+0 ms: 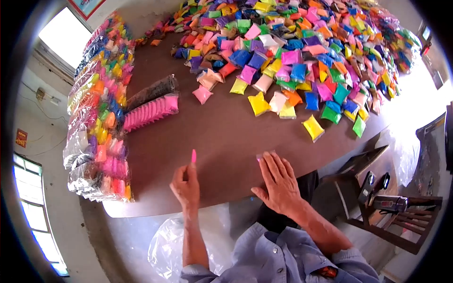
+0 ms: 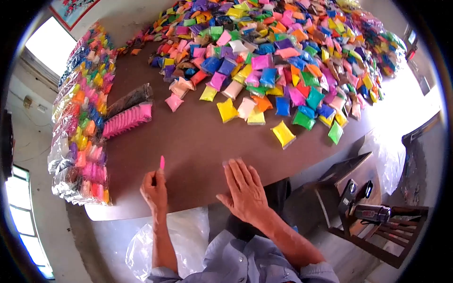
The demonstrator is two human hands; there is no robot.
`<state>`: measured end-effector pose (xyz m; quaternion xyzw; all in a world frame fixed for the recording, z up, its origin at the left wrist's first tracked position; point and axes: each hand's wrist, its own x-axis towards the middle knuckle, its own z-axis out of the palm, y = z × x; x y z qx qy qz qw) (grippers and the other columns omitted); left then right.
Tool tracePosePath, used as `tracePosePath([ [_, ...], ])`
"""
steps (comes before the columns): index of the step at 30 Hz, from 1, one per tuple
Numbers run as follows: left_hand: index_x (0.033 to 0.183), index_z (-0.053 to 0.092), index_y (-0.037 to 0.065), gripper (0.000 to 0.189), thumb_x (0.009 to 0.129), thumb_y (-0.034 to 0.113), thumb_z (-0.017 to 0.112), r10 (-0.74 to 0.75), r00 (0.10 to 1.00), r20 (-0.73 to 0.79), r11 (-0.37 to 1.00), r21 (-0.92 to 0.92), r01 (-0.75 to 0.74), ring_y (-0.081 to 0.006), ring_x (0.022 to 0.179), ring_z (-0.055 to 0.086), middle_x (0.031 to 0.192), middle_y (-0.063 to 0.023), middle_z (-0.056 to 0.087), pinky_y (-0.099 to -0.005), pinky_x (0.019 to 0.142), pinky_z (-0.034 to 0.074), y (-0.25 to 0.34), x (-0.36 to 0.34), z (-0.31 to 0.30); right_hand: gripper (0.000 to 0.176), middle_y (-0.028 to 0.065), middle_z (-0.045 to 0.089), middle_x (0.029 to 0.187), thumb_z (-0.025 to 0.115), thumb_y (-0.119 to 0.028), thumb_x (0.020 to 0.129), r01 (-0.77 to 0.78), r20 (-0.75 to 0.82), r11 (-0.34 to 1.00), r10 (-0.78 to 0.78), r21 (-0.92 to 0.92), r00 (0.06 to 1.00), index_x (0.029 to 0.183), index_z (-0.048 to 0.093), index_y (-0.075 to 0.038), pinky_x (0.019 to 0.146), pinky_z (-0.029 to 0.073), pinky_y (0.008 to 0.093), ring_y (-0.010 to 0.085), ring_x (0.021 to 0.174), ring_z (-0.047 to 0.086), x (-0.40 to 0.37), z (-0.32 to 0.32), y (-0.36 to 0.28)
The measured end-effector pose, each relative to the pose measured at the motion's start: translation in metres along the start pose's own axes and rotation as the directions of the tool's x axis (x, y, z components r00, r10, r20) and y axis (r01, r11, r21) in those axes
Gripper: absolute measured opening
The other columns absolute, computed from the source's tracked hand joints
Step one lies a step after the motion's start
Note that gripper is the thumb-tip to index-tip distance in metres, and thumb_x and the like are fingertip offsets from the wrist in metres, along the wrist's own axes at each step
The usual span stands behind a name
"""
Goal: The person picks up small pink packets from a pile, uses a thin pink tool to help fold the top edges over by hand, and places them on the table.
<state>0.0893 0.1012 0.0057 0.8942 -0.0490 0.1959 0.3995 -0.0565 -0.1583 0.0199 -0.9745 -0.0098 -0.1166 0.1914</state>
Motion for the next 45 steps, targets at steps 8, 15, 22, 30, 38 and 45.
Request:
tracePosePath([
  [8, 0.092, 0.07, 0.002, 0.019, 0.102, 0.016, 0.077, 0.132, 0.988, -0.076, 0.991, 0.036, -0.129, -0.0128, 0.06, 0.055, 0.07, -0.0075, 0.063, -0.0324, 0.057, 0.047, -0.037, 0.069, 0.004, 0.07, 0.0253, 0.04, 0.168, 0.063, -0.029, 0.102, 0.014, -0.009, 0.993, -0.014, 0.118, 1.0, 0.162, 0.041, 0.001, 0.129, 0.028, 0.0551, 0.0437, 0.155, 0.039, 0.002, 0.001, 0.01],
  [15, 0.091, 0.07, 0.001, 0.022, 0.104, 0.018, 0.073, -0.061, 0.994, -0.086, 0.998, -0.034, 0.058, -0.0109, 0.061, 0.054, 0.07, -0.0031, 0.06, -0.0308, 0.057, 0.044, -0.073, 0.086, -0.014, 0.061, 0.0225, 0.05, 0.159, 0.071, -0.006, 0.094, 0.157, -0.01, 0.964, -0.159, 0.213, 0.987, 0.153, 0.052, -0.002, 0.122, 0.041, 0.052, 0.0406, 0.148, 0.049, 0.026, 0.01, 0.004],
  [22, 0.09, 0.069, 0.003, 0.027, 0.106, 0.024, 0.073, -0.353, 0.935, -0.023, 0.89, -0.316, 0.328, -0.0044, 0.061, 0.048, 0.07, 0.0031, 0.058, -0.0253, 0.053, 0.036, -0.071, 0.091, -0.017, 0.044, 0.0163, 0.057, 0.15, 0.076, -0.009, 0.094, 0.251, -0.069, 0.943, -0.242, 0.217, 0.968, 0.136, 0.066, -0.002, 0.115, 0.048, 0.0475, 0.035, 0.14, 0.056, 0.112, 0.045, -0.041],
  [30, 0.091, 0.069, 0.003, 0.026, 0.106, 0.024, 0.073, -0.396, 0.918, -0.01, 0.865, -0.339, 0.369, -0.0039, 0.058, 0.047, 0.07, 0.003, 0.057, -0.0241, 0.051, 0.034, -0.066, 0.092, -0.02, 0.048, 0.0165, 0.053, 0.157, 0.066, -0.016, 0.101, 0.389, -0.049, 0.903, -0.387, 0.18, 0.921, 0.146, 0.059, -0.001, 0.121, 0.042, 0.0499, 0.0357, 0.145, 0.052, 0.192, 0.108, -0.09],
  [38, 0.089, 0.068, 0.003, 0.028, 0.107, 0.025, 0.072, -0.391, 0.92, -0.023, 0.869, -0.339, 0.361, -0.0033, 0.058, 0.045, 0.071, 0.0032, 0.057, -0.0235, 0.051, 0.033, -0.062, 0.092, -0.021, 0.064, 0.0198, 0.047, 0.162, 0.066, -0.034, 0.104, 0.405, 0.027, 0.895, -0.417, 0.188, 0.909, 0.155, 0.049, 0.001, 0.127, 0.032, 0.0525, 0.0367, 0.153, 0.042, 0.203, 0.107, -0.106],
  [45, 0.09, 0.069, 0.004, 0.027, 0.107, 0.025, 0.072, -0.389, 0.92, -0.046, 0.876, -0.326, 0.355, -0.0034, 0.058, 0.044, 0.07, 0.0041, 0.056, -0.024, 0.051, 0.033, -0.071, 0.091, -0.018, 0.063, 0.0205, 0.049, 0.161, 0.068, -0.036, 0.104, 0.379, -0.06, 0.872, -0.38, 0.311, 0.923, 0.154, 0.052, -0.002, 0.126, 0.034, 0.0539, 0.0373, 0.151, 0.045, 0.203, 0.104, -0.101],
])
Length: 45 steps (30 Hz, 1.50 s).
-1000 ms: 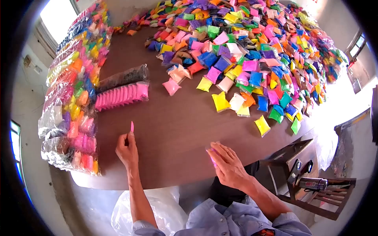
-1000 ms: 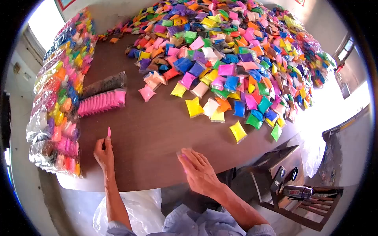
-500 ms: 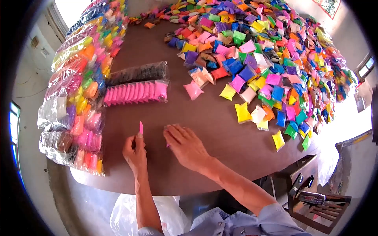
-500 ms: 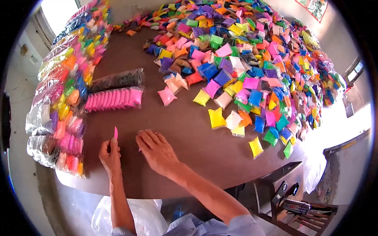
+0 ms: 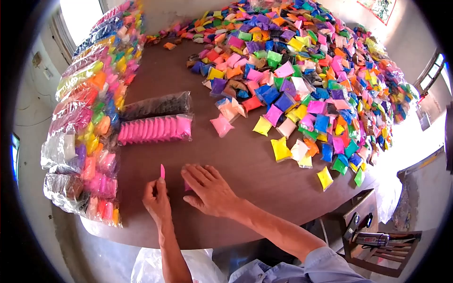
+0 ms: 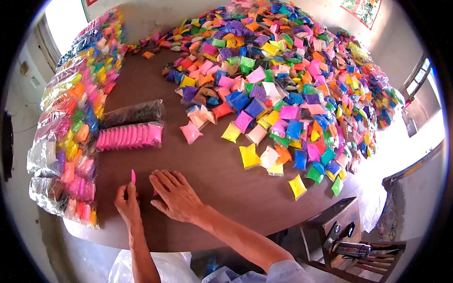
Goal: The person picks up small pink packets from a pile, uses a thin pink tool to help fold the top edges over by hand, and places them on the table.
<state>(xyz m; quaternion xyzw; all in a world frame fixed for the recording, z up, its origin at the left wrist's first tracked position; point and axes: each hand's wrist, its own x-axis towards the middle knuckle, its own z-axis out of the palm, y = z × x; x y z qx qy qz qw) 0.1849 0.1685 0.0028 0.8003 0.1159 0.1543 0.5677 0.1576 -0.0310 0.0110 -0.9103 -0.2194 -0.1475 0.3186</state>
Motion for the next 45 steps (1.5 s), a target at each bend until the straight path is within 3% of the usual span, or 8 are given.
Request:
tracePosePath([
  [9, 0.092, 0.07, 0.005, 0.024, 0.107, 0.025, 0.072, -0.026, 1.0, 0.013, 0.999, -0.036, 0.027, -0.0029, 0.058, 0.046, 0.069, 0.0039, 0.056, -0.0237, 0.05, 0.034, 0.004, -0.001, 0.0, 0.045, 0.0127, 0.062, 0.144, 0.07, -0.006, 0.087, -0.246, -0.376, 0.867, 0.075, -0.432, 0.924, 0.132, 0.07, -0.008, 0.106, 0.045, 0.0553, 0.033, 0.134, 0.06, -0.002, -0.123, 0.123],
  [13, 0.091, 0.068, 0.005, 0.026, 0.106, 0.025, 0.072, -0.06, 0.998, 0.005, 0.998, -0.029, 0.06, -0.0024, 0.057, 0.046, 0.069, 0.0037, 0.056, -0.0225, 0.049, 0.034, 0.002, -0.001, 0.003, 0.045, 0.0125, 0.064, 0.141, 0.07, -0.002, 0.086, -0.276, -0.4, 0.804, 0.052, -0.527, 0.915, 0.131, 0.071, -0.006, 0.107, 0.045, 0.0506, 0.0348, 0.133, 0.06, -0.012, -0.152, 0.173],
  [16, 0.089, 0.068, 0.005, 0.027, 0.106, 0.025, 0.072, -0.048, 0.999, 0.002, 0.998, -0.039, 0.048, -0.0024, 0.056, 0.046, 0.069, 0.0033, 0.056, -0.0225, 0.048, 0.033, 0.001, 0.0, 0.003, 0.046, 0.0116, 0.062, 0.144, 0.07, -0.002, 0.086, -0.231, -0.227, 0.787, 0.12, -0.572, 0.967, 0.132, 0.072, -0.008, 0.108, 0.046, 0.0509, 0.0314, 0.135, 0.059, -0.015, -0.156, 0.181],
  [23, 0.089, 0.067, 0.004, 0.028, 0.106, 0.026, 0.074, 0.011, 1.0, -0.001, 0.998, -0.059, -0.011, -0.0029, 0.054, 0.046, 0.067, 0.0029, 0.057, -0.023, 0.047, 0.033, -0.008, 0.002, 0.001, 0.025, 0.0097, 0.071, 0.13, 0.072, -0.01, 0.094, -0.216, -0.378, 0.843, 0.017, -0.492, 0.926, 0.119, 0.077, -0.009, 0.103, 0.05, 0.0482, 0.0302, 0.122, 0.066, -0.011, -0.171, 0.183],
  [27, 0.089, 0.067, 0.004, 0.029, 0.106, 0.027, 0.074, 0.033, 0.999, 0.004, 0.998, -0.047, -0.032, -0.0029, 0.055, 0.046, 0.067, 0.003, 0.056, -0.0234, 0.048, 0.033, -0.008, 0.002, 0.001, 0.017, 0.0112, 0.076, 0.121, 0.073, -0.014, 0.098, -0.335, -0.511, 0.932, 0.221, -0.142, 0.831, 0.114, 0.076, -0.006, 0.096, 0.055, 0.0477, 0.0357, 0.108, 0.073, -0.04, -0.176, 0.158],
  [35, 0.089, 0.068, 0.003, 0.029, 0.106, 0.027, 0.072, 0.051, 0.999, 0.008, 0.999, -0.017, -0.051, -0.0047, 0.056, 0.047, 0.069, 0.002, 0.058, -0.0255, 0.049, 0.035, -0.012, -0.001, 0.003, 0.023, 0.0079, 0.075, 0.118, 0.072, -0.01, 0.095, -0.364, -0.488, 0.874, 0.176, -0.323, 0.855, 0.117, 0.076, -0.008, 0.097, 0.053, 0.0464, 0.0316, 0.112, 0.07, -0.079, -0.178, 0.143],
  [38, 0.089, 0.068, 0.003, 0.03, 0.106, 0.028, 0.071, 0.13, 0.991, -0.001, 0.991, 0.038, -0.13, -0.0051, 0.057, 0.047, 0.07, 0.0018, 0.058, -0.0263, 0.049, 0.035, -0.02, 0.002, 0.003, 0.027, 0.0085, 0.072, 0.125, 0.068, -0.005, 0.095, -0.431, -0.416, 0.857, 0.295, -0.282, 0.86, 0.121, 0.077, -0.01, 0.1, 0.051, 0.0489, 0.0332, 0.119, 0.067, -0.072, -0.181, 0.152],
  [45, 0.089, 0.067, 0.003, 0.031, 0.106, 0.028, 0.072, 0.059, 0.998, 0.021, 0.997, 0.055, -0.06, -0.0057, 0.058, 0.048, 0.069, 0.0014, 0.057, -0.0266, 0.05, 0.036, -0.018, 0.006, 0.002, 0.042, 0.0064, 0.062, 0.143, 0.066, -0.001, 0.091, -0.207, -0.153, 0.829, 0.148, -0.519, 0.977, 0.13, 0.075, -0.014, 0.107, 0.047, 0.053, 0.0317, 0.14, 0.054, -0.049, -0.183, 0.177],
])
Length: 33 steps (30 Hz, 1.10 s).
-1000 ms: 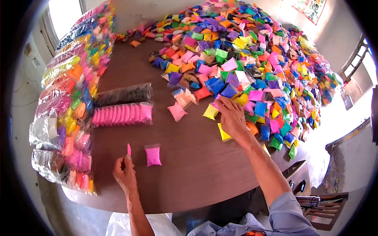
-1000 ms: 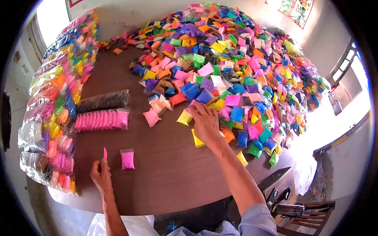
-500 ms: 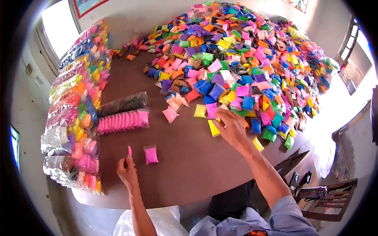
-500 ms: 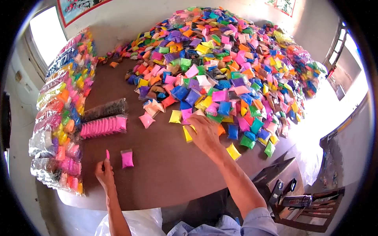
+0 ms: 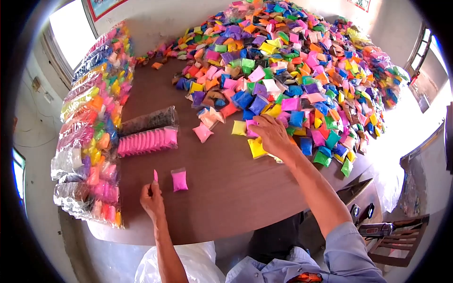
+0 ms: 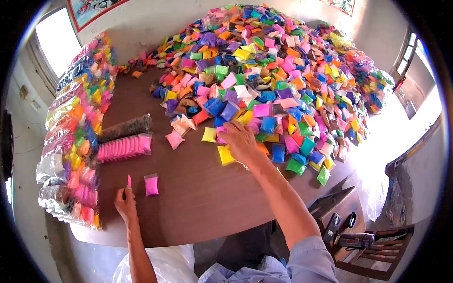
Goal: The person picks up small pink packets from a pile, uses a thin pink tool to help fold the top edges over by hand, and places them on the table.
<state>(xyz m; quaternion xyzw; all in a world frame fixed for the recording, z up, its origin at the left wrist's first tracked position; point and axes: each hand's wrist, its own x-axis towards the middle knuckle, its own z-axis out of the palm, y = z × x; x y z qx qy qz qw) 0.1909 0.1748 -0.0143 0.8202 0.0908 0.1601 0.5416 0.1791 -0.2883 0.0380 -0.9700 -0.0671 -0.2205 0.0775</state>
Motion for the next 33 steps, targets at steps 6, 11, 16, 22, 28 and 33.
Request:
tracePosePath([
  [6, 0.091, 0.069, 0.006, 0.031, 0.106, 0.032, 0.072, 0.0, 1.0, -0.009, 1.0, 0.014, 0.0, -0.0048, 0.06, 0.048, 0.071, 0.0021, 0.057, -0.0245, 0.051, 0.036, 0.01, -0.001, 0.0, 0.046, 0.0069, 0.063, 0.146, 0.072, -0.007, 0.092, -0.043, 0.198, 0.998, 0.033, 0.046, 0.98, 0.137, 0.071, -0.013, 0.109, 0.048, 0.051, 0.0297, 0.141, 0.055, 0.019, -0.006, 0.006],
  [11, 0.09, 0.069, 0.007, 0.029, 0.106, 0.031, 0.073, -0.053, 0.999, 0.009, 0.996, -0.072, 0.054, -0.0051, 0.061, 0.049, 0.072, 0.0025, 0.058, -0.0243, 0.052, 0.036, 0.007, -0.002, -0.003, 0.038, 0.0047, 0.069, 0.138, 0.072, -0.014, 0.094, -0.015, 0.105, 0.998, 0.009, 0.058, 0.994, 0.132, 0.074, -0.015, 0.106, 0.049, 0.0509, 0.028, 0.132, 0.063, 0.02, 0.001, 0.013],
  [16, 0.09, 0.069, 0.005, 0.03, 0.106, 0.029, 0.073, -0.005, 1.0, -0.024, 0.998, -0.056, 0.003, -0.0047, 0.059, 0.048, 0.071, 0.0016, 0.057, -0.0245, 0.05, 0.035, 0.005, 0.0, 0.0, 0.025, 0.0158, 0.078, 0.103, 0.068, -0.018, 0.102, -0.26, -0.081, 0.872, 0.32, 0.415, 0.944, 0.122, 0.076, -0.006, 0.083, 0.058, 0.0503, 0.0402, 0.094, 0.075, -0.003, -0.025, -0.007],
  [22, 0.087, 0.065, 0.004, 0.031, 0.107, 0.027, 0.071, -0.021, 0.999, -0.041, 0.994, -0.108, 0.017, -0.0057, 0.057, 0.049, 0.07, 0.0004, 0.058, -0.0249, 0.05, 0.037, 0.004, -0.004, -0.005, 0.023, 0.0123, 0.071, 0.083, 0.069, -0.018, 0.105, -0.418, 0.164, 0.557, 0.449, 0.718, 0.878, 0.114, 0.075, 0.002, 0.07, 0.054, 0.0336, 0.0146, 0.078, 0.068, -0.096, -0.064, -0.059],
  [28, 0.088, 0.067, 0.002, 0.022, 0.103, 0.017, 0.073, 0.297, 0.954, -0.038, 0.949, 0.124, -0.29, -0.0118, 0.062, 0.056, 0.074, -0.0041, 0.062, -0.0308, 0.055, 0.044, 0.038, -0.074, -0.013, 0.024, 0.0021, 0.069, 0.084, 0.071, -0.016, 0.105, -0.527, 0.389, 0.223, 0.458, 0.82, 0.799, 0.117, 0.075, 0.004, 0.072, 0.053, 0.0295, 0.008, 0.082, 0.062, -0.181, -0.053, -0.09],
  [33, 0.089, 0.073, 0.002, 0.009, 0.092, 0.006, 0.08, 0.506, 0.808, 0.302, 0.779, 0.243, -0.579, -0.0263, 0.077, 0.067, 0.086, -0.0108, 0.07, -0.039, 0.069, 0.054, 0.061, -0.163, 0.007, 0.022, 0.0018, 0.071, 0.087, 0.071, -0.014, 0.106, -0.501, 0.381, 0.238, 0.41, 0.832, 0.829, 0.117, 0.075, 0.004, 0.073, 0.053, 0.0298, 0.0081, 0.084, 0.063, -0.194, -0.059, -0.1],
])
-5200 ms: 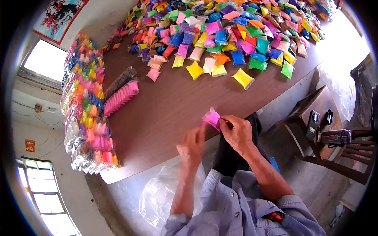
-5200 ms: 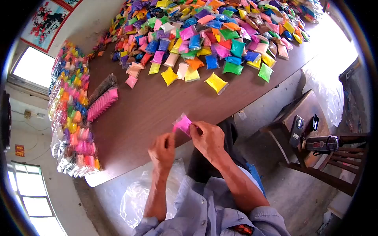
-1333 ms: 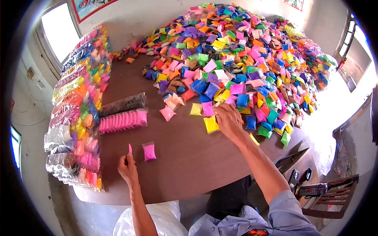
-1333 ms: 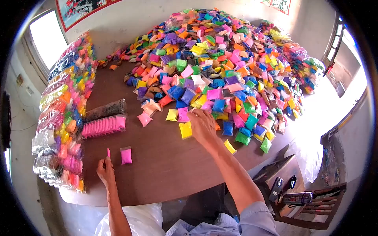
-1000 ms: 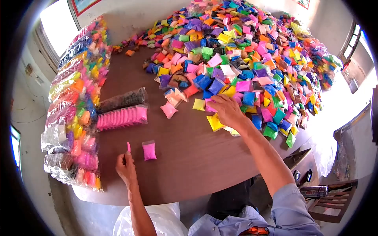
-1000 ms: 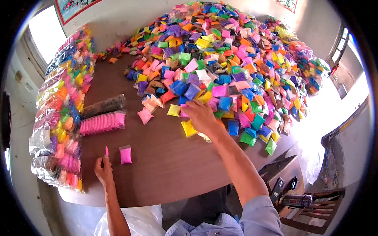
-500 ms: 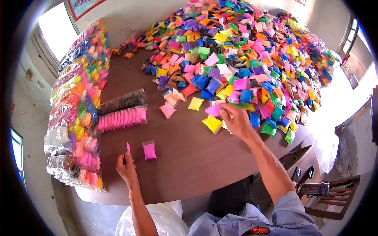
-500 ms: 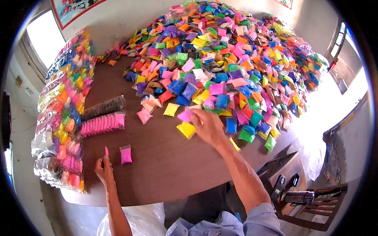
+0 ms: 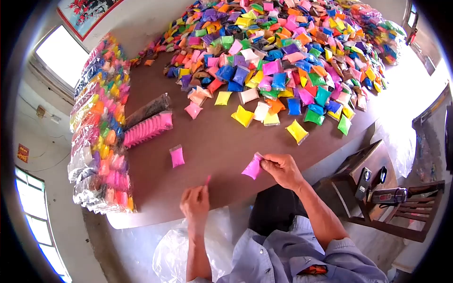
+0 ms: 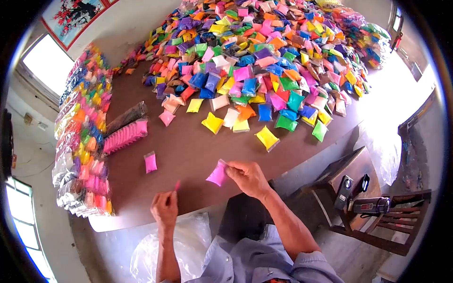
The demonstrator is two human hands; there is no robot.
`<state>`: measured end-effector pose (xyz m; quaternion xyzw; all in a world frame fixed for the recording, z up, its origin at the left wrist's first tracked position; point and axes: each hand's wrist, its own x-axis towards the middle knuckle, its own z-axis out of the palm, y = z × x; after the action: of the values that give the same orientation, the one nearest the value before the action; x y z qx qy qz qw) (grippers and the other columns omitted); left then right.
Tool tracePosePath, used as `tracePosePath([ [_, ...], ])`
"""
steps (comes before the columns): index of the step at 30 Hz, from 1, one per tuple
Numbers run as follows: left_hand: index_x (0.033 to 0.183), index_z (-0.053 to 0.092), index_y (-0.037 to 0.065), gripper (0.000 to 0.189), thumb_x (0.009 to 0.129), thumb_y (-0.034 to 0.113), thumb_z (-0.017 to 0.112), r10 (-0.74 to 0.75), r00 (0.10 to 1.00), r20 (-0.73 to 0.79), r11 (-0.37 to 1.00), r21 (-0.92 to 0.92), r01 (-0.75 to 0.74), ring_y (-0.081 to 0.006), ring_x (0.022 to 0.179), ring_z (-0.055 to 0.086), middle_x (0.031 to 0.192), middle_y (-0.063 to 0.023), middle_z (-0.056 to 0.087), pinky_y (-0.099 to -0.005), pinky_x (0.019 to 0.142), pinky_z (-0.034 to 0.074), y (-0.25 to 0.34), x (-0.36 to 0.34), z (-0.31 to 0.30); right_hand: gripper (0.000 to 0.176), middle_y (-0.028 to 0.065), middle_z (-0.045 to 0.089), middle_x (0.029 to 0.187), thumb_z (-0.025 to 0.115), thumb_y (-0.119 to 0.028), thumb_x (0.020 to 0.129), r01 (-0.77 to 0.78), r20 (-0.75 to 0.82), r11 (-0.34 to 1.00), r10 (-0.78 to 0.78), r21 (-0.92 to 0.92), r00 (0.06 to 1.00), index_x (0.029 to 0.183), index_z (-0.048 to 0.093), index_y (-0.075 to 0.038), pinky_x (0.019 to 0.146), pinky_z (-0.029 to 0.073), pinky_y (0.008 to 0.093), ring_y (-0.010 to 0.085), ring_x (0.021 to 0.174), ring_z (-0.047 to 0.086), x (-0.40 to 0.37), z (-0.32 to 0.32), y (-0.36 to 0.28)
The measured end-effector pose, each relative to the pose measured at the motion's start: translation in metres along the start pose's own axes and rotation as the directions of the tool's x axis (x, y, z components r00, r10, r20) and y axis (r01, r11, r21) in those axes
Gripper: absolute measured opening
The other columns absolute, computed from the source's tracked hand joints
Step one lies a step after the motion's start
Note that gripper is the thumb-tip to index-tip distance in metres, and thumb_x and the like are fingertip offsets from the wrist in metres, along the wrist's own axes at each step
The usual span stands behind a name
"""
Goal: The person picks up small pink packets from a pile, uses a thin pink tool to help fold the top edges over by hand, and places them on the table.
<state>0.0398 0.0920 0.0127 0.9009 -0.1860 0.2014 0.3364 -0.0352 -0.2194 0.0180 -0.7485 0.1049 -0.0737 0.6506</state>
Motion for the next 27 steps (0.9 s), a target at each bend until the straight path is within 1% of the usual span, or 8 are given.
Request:
tracePosePath([
  [4, 0.092, 0.076, 0.005, 0.01, 0.087, 0.006, 0.084, 0.157, 0.985, 0.064, 0.983, 0.083, -0.162, -0.0321, 0.087, 0.069, 0.096, -0.0096, 0.073, -0.0437, 0.077, 0.056, 0.023, -0.007, 0.012, 0.022, 0.0037, 0.072, 0.092, 0.071, -0.014, 0.106, -0.044, 0.06, 0.996, 0.039, 0.084, 0.997, 0.118, 0.075, 0.003, 0.075, 0.054, 0.0311, 0.0102, 0.085, 0.064, -0.007, 0.007, -0.002],
  [9, 0.102, 0.078, 0.005, 0.02, 0.086, 0.012, 0.087, 0.175, 0.97, 0.167, 0.982, 0.038, -0.183, -0.0341, 0.095, 0.071, 0.102, -0.0126, 0.075, -0.0435, 0.085, 0.058, 0.05, 0.005, 0.019, 0.02, 0.0119, 0.075, 0.102, 0.073, -0.012, 0.103, 0.09, 0.002, 0.996, -0.09, 0.025, 0.996, 0.118, 0.077, 0.0, 0.081, 0.056, 0.0343, 0.0223, 0.09, 0.071, -0.01, 0.013, 0.005],
  [12, 0.108, 0.078, 0.002, 0.025, 0.089, 0.016, 0.086, 0.203, 0.964, 0.169, 0.972, -0.152, -0.178, -0.0339, 0.098, 0.072, 0.107, -0.0154, 0.076, -0.043, 0.087, 0.058, 0.081, 0.019, 0.03, 0.021, 0.0127, 0.075, 0.103, 0.074, -0.014, 0.102, 0.096, 0.036, 0.995, -0.097, 0.027, 0.995, 0.118, 0.078, 0.0, 0.081, 0.056, 0.0342, 0.0247, 0.093, 0.072, -0.01, 0.013, 0.004],
  [15, 0.113, 0.078, 0.0, 0.028, 0.094, 0.02, 0.083, 0.146, 0.951, 0.272, 0.954, -0.294, -0.063, -0.0262, 0.09, 0.071, 0.101, -0.0138, 0.077, -0.0386, 0.083, 0.057, 0.1, 0.019, 0.047, 0.021, 0.0133, 0.074, 0.102, 0.075, -0.014, 0.102, 0.171, 0.014, 0.985, -0.171, -0.015, 0.985, 0.118, 0.078, -0.001, 0.081, 0.056, 0.0344, 0.0238, 0.092, 0.073, -0.009, 0.013, 0.011],
  [17, 0.111, 0.078, -0.001, 0.028, 0.096, 0.022, 0.082, -0.07, 0.895, 0.441, 0.892, -0.374, 0.254, -0.0187, 0.081, 0.071, 0.09, -0.0144, 0.077, -0.0353, 0.076, 0.057, 0.102, 0.017, 0.055, 0.022, 0.014, 0.074, 0.101, 0.075, -0.016, 0.101, 0.175, 0.006, 0.984, -0.175, -0.023, 0.984, 0.118, 0.078, -0.002, 0.08, 0.056, 0.035, 0.0245, 0.091, 0.072, -0.009, 0.011, 0.012],
  [20, 0.108, 0.077, -0.002, 0.023, 0.099, 0.019, 0.08, -0.125, 0.876, 0.467, 0.807, -0.466, 0.363, -0.0116, 0.073, 0.065, 0.081, -0.01, 0.075, -0.0304, 0.069, 0.054, 0.101, 0.017, 0.058, 0.02, 0.0123, 0.072, 0.098, 0.074, -0.016, 0.102, 0.152, -0.005, 0.988, -0.152, 0.013, 0.988, 0.116, 0.077, -0.002, 0.077, 0.054, 0.034, 0.0211, 0.086, 0.069, -0.012, 0.011, 0.006],
  [25, 0.106, 0.077, -0.002, 0.019, 0.101, 0.017, 0.077, -0.075, 0.858, 0.508, 0.825, -0.452, 0.34, -0.0096, 0.075, 0.064, 0.082, -0.0049, 0.074, -0.0296, 0.069, 0.052, 0.082, 0.005, 0.073, 0.023, 0.0089, 0.071, 0.096, 0.074, -0.02, 0.103, 0.109, 0.064, 0.992, -0.105, -0.059, 0.992, 0.114, 0.077, -0.001, 0.075, 0.053, 0.0313, 0.0152, 0.083, 0.066, -0.01, 0.005, 0.001],
  [27, 0.106, 0.077, -0.001, 0.019, 0.102, 0.017, 0.077, -0.045, 0.854, 0.519, 0.848, -0.432, 0.307, -0.0095, 0.076, 0.064, 0.082, -0.0042, 0.075, -0.0292, 0.068, 0.052, 0.083, 0.004, 0.074, 0.029, 0.0171, 0.076, 0.101, 0.073, -0.026, 0.101, 0.053, 0.029, 0.998, -0.054, 0.014, 0.998, 0.115, 0.078, -0.001, 0.081, 0.057, 0.0358, 0.0241, 0.091, 0.074, -0.01, 0.007, 0.002],
])
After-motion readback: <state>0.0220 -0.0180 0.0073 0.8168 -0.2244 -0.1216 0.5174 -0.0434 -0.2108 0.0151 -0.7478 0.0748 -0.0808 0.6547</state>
